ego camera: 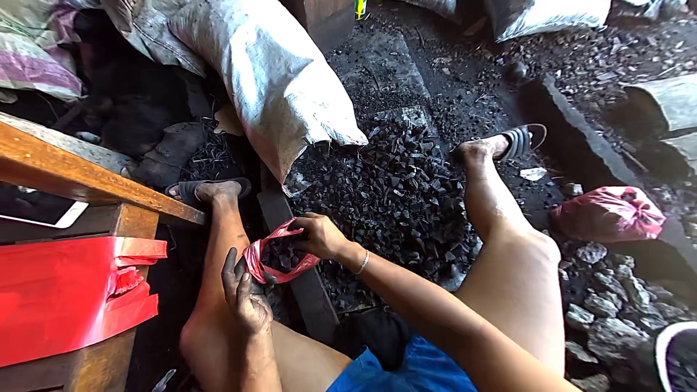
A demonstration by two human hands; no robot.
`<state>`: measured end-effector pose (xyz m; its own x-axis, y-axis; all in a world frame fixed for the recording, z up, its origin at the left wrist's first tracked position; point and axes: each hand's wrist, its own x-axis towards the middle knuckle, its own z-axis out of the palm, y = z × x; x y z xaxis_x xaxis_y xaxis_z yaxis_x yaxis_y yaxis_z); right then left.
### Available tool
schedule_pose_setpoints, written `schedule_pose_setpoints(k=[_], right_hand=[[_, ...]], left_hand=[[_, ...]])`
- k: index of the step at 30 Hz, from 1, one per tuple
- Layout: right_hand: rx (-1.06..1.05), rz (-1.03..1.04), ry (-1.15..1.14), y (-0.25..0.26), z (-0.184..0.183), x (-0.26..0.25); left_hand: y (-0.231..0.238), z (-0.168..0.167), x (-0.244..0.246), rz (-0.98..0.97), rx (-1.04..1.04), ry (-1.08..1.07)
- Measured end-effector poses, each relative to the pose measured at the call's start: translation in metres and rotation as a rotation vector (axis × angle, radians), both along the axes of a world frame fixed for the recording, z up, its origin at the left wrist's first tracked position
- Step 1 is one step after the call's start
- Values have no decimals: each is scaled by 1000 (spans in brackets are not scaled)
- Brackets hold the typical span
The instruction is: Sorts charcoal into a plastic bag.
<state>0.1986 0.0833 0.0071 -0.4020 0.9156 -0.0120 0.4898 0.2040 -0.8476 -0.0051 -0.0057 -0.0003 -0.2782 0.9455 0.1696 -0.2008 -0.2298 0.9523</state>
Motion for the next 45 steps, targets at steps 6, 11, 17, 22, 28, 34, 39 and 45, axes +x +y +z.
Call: schedule_pose_setpoints(k=[6,11,17,22,28,34,39,45], right_hand=[[51,-162,-141,5,-10,74],[-200,-253,-526,-1,-70,161],[-220,-298,-675,-19,-105,146],[-192,-318,-602,-23,-111,149],[-185,-461,-359,-28,-118,186],[-130,-447,-382,-22,-107,183],[-156,-289,-539,-18,-93,160],[-226,-158,-673,-17,-98,145]], left_hand=[[3,1,4,6,5,10],[6,1,4,-43,37,-5],[4,3,5,-32,19,-34],[3,-2,2,-11,6,-6],[4,3,9,-12,-8,-19],[3,4,6,0,-5,-22],[2,4,5,-19,-1,-12],[3,4,5,-23,7,-25]])
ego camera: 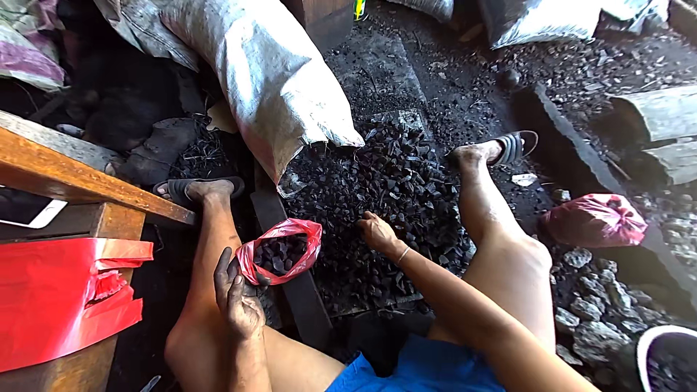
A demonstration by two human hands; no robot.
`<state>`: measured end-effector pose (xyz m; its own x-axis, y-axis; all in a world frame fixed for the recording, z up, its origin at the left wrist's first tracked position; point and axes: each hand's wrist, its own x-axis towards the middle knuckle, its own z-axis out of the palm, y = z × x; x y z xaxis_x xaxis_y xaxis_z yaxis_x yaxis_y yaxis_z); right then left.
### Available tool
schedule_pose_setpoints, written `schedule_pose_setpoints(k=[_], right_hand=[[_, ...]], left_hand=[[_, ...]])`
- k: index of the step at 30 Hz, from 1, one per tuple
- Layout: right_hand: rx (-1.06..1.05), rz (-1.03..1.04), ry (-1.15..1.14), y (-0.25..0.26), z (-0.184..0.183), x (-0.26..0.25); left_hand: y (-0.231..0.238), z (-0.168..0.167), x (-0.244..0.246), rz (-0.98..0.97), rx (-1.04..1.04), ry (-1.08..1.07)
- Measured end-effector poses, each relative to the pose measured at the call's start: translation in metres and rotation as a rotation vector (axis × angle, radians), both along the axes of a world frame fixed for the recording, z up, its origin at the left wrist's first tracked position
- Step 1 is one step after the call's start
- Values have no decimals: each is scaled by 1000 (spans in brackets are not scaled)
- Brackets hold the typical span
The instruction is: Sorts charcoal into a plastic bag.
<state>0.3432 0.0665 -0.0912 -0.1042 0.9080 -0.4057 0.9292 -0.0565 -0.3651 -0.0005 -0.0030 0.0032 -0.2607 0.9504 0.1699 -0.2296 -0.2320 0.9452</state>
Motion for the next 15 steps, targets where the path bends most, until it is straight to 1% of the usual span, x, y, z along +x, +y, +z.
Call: schedule_pose_setpoints(k=[5,7,9,10,12,13,14,15], right_hand=[[60,68,112,-5,-7,20],[75,-11,222,-7,-6,31],[82,-247,473,-5,0,42],[81,-386,666,-2,4,48],[98,-657,1129,4,9,57],[106,-763,1333,9,13,62],[116,-839,1478,15,18,69],[130,-894,1566,21,24,76]], left_hand=[[1,-1,0,6,-15,9],[2,-1,0,-3,-10,6],[2,-2,-1,-4,0,-4],[2,-2,-1,-5,4,-7],[2,-3,-2,-9,4,-12],[2,-2,-3,-13,0,-16],[2,-2,-3,-11,-3,-19],[2,-2,-3,-9,-6,-22]])
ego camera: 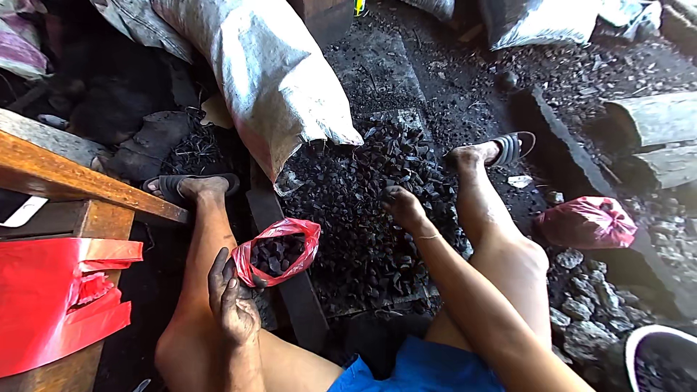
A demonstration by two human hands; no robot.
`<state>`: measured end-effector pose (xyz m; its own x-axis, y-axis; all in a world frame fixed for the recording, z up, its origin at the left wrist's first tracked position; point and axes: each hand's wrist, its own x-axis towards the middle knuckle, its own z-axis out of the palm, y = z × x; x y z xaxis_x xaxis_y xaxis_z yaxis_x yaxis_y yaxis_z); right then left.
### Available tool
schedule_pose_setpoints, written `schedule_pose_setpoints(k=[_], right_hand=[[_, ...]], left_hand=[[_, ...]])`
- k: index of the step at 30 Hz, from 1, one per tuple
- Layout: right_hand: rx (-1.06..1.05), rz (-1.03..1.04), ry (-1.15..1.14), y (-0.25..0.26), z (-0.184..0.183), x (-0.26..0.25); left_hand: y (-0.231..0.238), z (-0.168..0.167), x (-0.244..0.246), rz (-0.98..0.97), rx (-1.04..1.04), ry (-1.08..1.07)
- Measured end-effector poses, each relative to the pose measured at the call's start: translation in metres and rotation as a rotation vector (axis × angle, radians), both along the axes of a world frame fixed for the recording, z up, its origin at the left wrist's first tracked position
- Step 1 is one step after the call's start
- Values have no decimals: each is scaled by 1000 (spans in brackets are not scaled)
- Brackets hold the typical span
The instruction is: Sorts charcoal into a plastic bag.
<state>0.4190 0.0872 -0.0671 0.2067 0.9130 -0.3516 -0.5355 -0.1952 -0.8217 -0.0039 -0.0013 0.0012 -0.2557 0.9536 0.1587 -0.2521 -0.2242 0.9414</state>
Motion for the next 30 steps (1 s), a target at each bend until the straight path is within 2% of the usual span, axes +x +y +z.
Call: schedule_pose_setpoints(k=[2,3,4,6,7,9,11,15,18,23,26,28,30], right_hand=[[-28,-93,-21,14,18,11],[-51,-113,-178,23,26,16],[-86,-92,-434,32,32,21],[-228,106,-1028,50,45,33],[-292,234,-1230,58,47,35],[-387,472,-1480,67,35,39],[-428,578,-1592,68,25,39],[-421,622,-1690,65,20,36],[-427,629,-1644,64,18,39],[-387,339,-1314,61,31,29],[-233,196,-1179,47,46,-3],[-45,244,-1055,33,55,-40],[111,468,-931,19,68,-89]], left_hand=[[-1,0,-1,-13,3,-4],[0,0,-1,-24,8,-6],[0,0,-1,-37,11,-10],[1,1,-1,-46,8,1],[2,1,-1,-45,6,12],[2,1,-1,-37,9,4],[2,2,-1,-28,12,-3],[-1,1,-1,-24,6,-8],[1,1,0,-38,6,-16],[-1,-2,-2,-19,18,-10],[-1,0,1,-33,19,-32],[0,2,1,-42,24,-33],[2,1,1,-51,25,-22]])
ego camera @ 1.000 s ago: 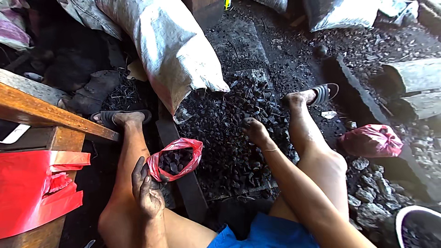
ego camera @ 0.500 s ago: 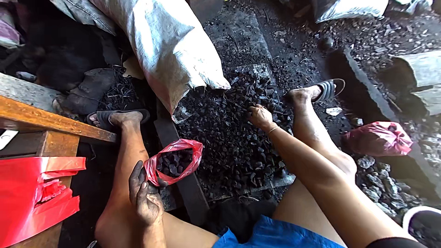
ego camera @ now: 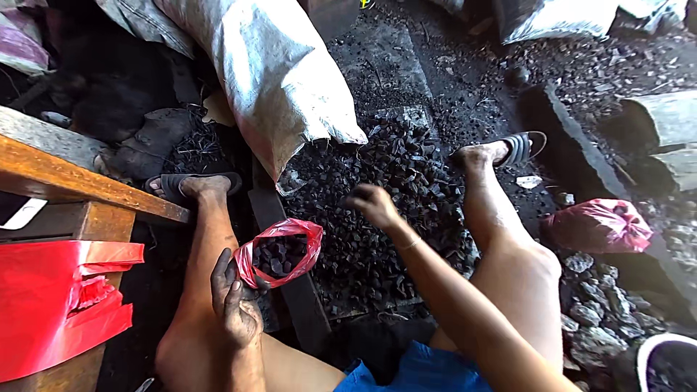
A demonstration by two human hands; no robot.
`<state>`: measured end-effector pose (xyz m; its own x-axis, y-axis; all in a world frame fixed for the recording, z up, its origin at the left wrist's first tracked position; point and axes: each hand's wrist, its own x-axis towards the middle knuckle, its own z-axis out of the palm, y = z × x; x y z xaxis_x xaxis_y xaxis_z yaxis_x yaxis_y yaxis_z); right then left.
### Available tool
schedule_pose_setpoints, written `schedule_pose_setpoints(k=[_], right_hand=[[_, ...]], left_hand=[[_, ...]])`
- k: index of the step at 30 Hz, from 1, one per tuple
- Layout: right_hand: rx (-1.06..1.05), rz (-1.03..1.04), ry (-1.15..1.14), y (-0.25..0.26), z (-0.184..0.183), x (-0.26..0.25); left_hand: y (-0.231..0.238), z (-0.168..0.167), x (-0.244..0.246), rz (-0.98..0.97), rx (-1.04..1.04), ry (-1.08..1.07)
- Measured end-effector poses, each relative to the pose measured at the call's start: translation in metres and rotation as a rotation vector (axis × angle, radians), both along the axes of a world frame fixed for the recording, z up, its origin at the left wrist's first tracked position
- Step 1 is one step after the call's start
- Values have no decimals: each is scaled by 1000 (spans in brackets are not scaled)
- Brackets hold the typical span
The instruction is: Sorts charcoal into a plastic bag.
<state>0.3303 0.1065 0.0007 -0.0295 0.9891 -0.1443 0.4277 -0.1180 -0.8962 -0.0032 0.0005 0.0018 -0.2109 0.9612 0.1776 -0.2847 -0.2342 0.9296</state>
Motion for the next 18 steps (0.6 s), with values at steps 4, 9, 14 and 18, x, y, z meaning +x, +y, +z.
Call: schedule_pose_setpoints(k=[4,9,14,18], right_hand=[[-1,513,-85,-14,-15,-108],[-149,448,-333,-8,-29,-174],[-215,343,-383,3,-17,-173],[-174,368,-246,-2,-9,-168]], left_hand=[[0,-2,-3,-21,15,0],[-2,-3,-4,23,-12,38],[-1,-7,-5,-21,-12,24],[3,-6,-3,-42,2,12]])
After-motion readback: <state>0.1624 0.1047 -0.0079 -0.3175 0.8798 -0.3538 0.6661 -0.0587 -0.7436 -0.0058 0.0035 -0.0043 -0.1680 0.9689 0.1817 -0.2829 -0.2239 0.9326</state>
